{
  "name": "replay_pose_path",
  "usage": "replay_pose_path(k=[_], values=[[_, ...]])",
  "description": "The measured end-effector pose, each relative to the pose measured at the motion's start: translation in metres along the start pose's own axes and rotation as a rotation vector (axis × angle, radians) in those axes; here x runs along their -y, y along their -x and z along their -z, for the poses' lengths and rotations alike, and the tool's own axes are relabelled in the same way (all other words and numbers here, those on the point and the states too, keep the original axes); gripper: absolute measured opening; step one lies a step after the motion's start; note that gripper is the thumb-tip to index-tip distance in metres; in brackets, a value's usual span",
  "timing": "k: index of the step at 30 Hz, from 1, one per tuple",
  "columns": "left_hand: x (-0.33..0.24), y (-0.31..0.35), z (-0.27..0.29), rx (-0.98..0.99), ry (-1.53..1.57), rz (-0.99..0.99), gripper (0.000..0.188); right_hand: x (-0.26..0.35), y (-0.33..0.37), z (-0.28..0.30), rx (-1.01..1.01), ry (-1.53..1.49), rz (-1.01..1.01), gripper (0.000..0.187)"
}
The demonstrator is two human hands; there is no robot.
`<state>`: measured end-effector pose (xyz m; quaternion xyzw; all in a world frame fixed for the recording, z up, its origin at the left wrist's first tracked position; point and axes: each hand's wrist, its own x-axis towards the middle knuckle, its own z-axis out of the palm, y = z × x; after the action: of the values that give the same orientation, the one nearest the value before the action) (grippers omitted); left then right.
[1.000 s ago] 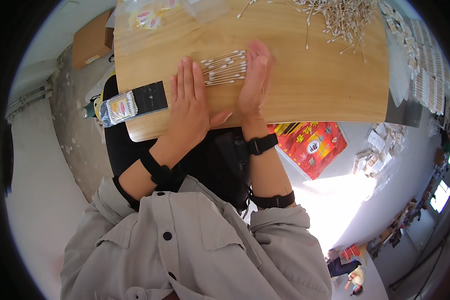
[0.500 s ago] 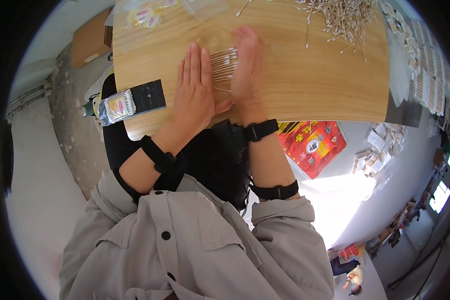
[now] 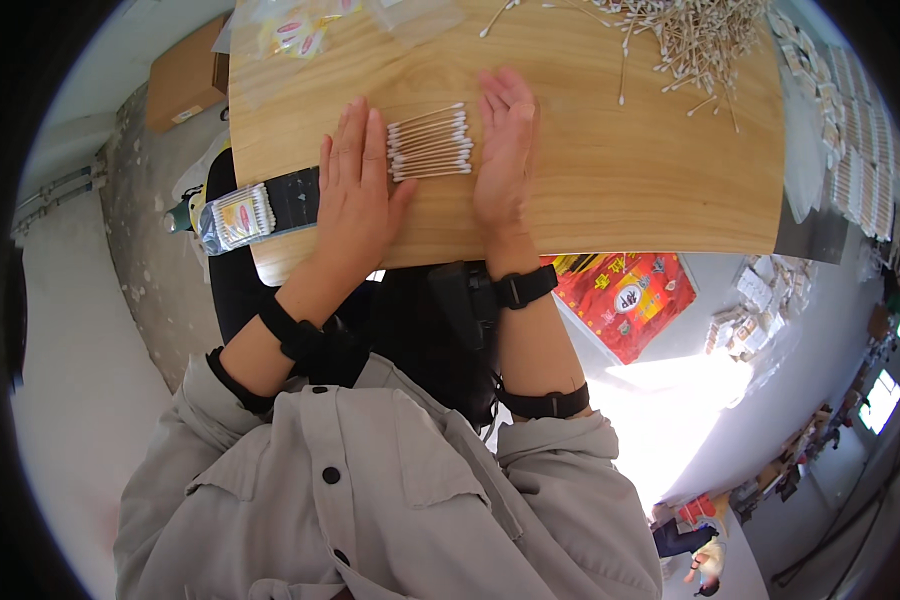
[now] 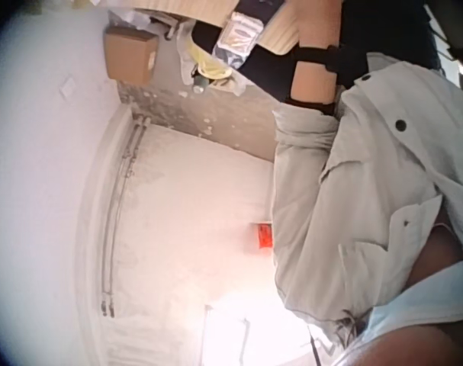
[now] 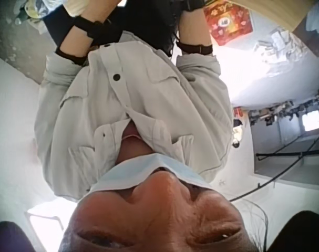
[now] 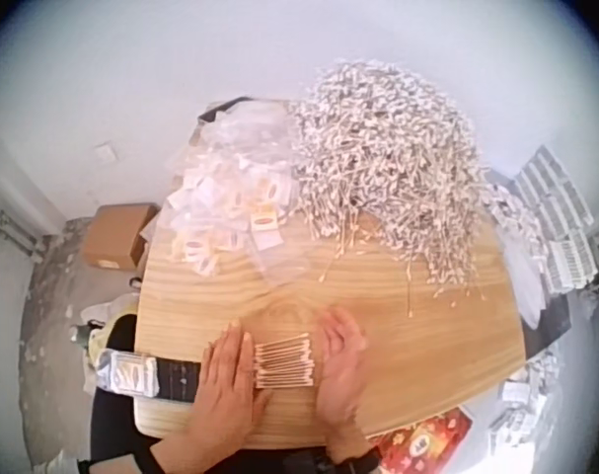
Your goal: The person sits at a wooden table and manually arranges loose cotton swabs into neat rows. They then place these rows into small plastic wrappers, seal them, and set the finished packages aside. The process is repeated continuously with a large pile of loose swabs.
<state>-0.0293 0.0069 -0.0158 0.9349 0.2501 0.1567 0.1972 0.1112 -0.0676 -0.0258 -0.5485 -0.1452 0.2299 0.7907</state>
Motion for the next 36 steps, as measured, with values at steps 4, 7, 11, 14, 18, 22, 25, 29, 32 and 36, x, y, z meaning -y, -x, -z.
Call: replay_pose_path(k=[4, 7, 11, 14, 18, 22, 25, 29, 32, 36], values=[[-0.001, 0.003, 0.002, 0.03, -0.012, 0.034, 0.083, -0.006, 0.003, -0.008, 0.041, 0.032, 0.028, 0.063], [-0.007, 0.002, 0.003, 0.046, -0.031, 0.017, 0.09, -0.006, 0.006, -0.012, 0.06, 0.009, 0.039, 0.061], [-0.014, 0.005, 0.001, 0.13, -0.115, -0.022, 0.103, -0.005, 0.01, -0.013, 0.064, 0.078, 0.039, 0.061], [-0.013, 0.006, 0.0, 0.141, -0.12, -0.028, 0.106, -0.006, 0.01, -0.014, 0.064, 0.067, 0.041, 0.062], [-0.013, 0.002, 0.003, 0.145, -0.116, -0.022, 0.11, -0.007, 0.01, -0.011, 0.087, 0.055, 0.025, 0.059], [-0.011, -0.002, 0.002, 0.134, -0.099, -0.009, 0.114, -0.008, 0.009, -0.011, 0.1, 0.06, 0.037, 0.06], [-0.014, -0.005, 0.006, 0.15, -0.073, -0.012, 0.116, -0.007, 0.009, -0.012, 0.09, 0.062, 0.037, 0.059], [-0.012, -0.01, 0.003, 0.169, -0.089, -0.061, 0.117, -0.01, 0.009, -0.011, 0.076, 0.051, 0.048, 0.056], [-0.011, -0.006, -0.001, 0.181, -0.071, -0.071, 0.117, -0.015, 0.007, -0.009, 0.035, 0.04, 0.028, 0.062], [-0.011, -0.001, -0.002, 0.13, -0.041, -0.059, 0.115, -0.011, 0.015, -0.014, 0.086, 0.079, 0.055, 0.061]])
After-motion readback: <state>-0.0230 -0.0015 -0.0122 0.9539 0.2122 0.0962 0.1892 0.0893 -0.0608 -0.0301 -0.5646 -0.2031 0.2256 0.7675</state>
